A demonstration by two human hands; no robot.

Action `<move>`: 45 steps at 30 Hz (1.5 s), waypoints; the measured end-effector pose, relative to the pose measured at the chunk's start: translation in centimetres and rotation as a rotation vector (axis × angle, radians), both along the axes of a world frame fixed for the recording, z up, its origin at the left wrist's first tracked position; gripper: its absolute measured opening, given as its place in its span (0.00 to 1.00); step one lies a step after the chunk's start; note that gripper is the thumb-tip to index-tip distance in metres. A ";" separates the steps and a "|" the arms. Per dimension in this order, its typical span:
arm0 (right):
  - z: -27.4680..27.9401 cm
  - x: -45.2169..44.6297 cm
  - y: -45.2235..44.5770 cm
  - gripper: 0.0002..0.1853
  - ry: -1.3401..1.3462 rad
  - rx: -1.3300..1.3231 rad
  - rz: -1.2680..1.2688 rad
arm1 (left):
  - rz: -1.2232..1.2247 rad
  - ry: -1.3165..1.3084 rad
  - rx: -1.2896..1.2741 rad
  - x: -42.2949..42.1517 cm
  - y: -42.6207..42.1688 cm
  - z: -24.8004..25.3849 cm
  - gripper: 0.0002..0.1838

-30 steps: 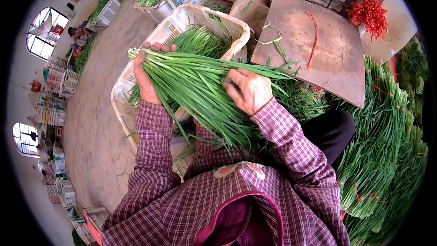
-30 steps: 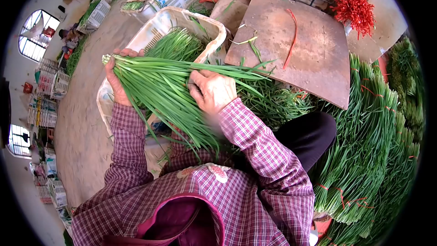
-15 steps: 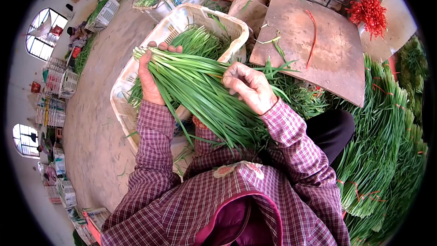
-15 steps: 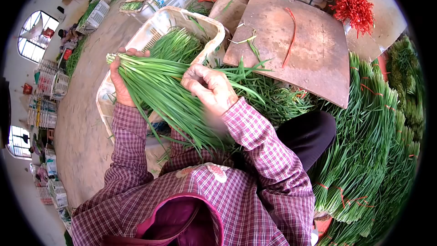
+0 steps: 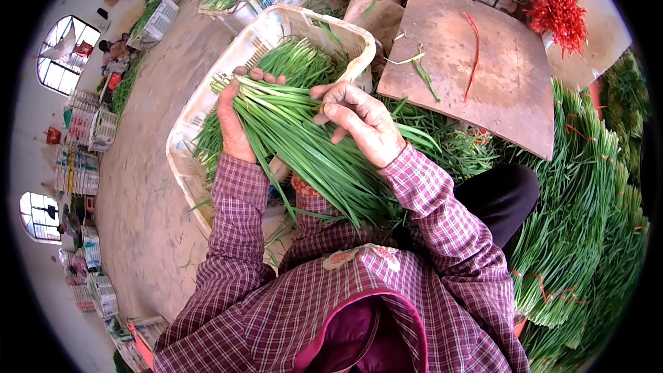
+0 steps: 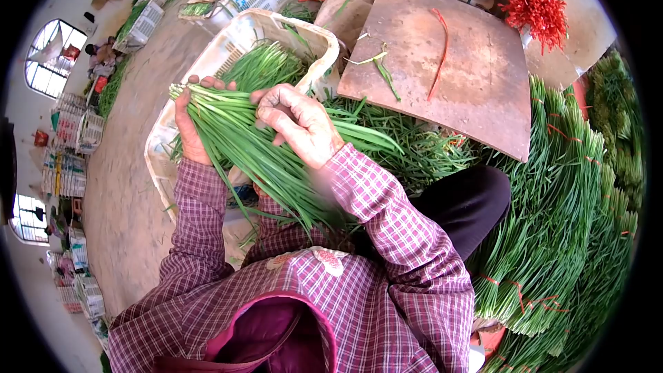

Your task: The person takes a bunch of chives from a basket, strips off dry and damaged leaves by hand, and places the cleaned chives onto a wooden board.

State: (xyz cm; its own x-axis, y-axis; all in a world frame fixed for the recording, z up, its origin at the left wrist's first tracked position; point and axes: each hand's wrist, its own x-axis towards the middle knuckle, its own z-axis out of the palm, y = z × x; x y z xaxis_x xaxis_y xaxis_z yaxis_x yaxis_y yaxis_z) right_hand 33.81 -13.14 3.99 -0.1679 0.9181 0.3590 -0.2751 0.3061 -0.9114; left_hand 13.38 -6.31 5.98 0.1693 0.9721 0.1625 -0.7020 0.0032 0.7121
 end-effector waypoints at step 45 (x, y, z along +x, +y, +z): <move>-8.6 6.7 -7.7 0.10 -0.939 0.053 -0.222 | 0.244 0.002 0.069 -1.7 1.4 -0.2 0.09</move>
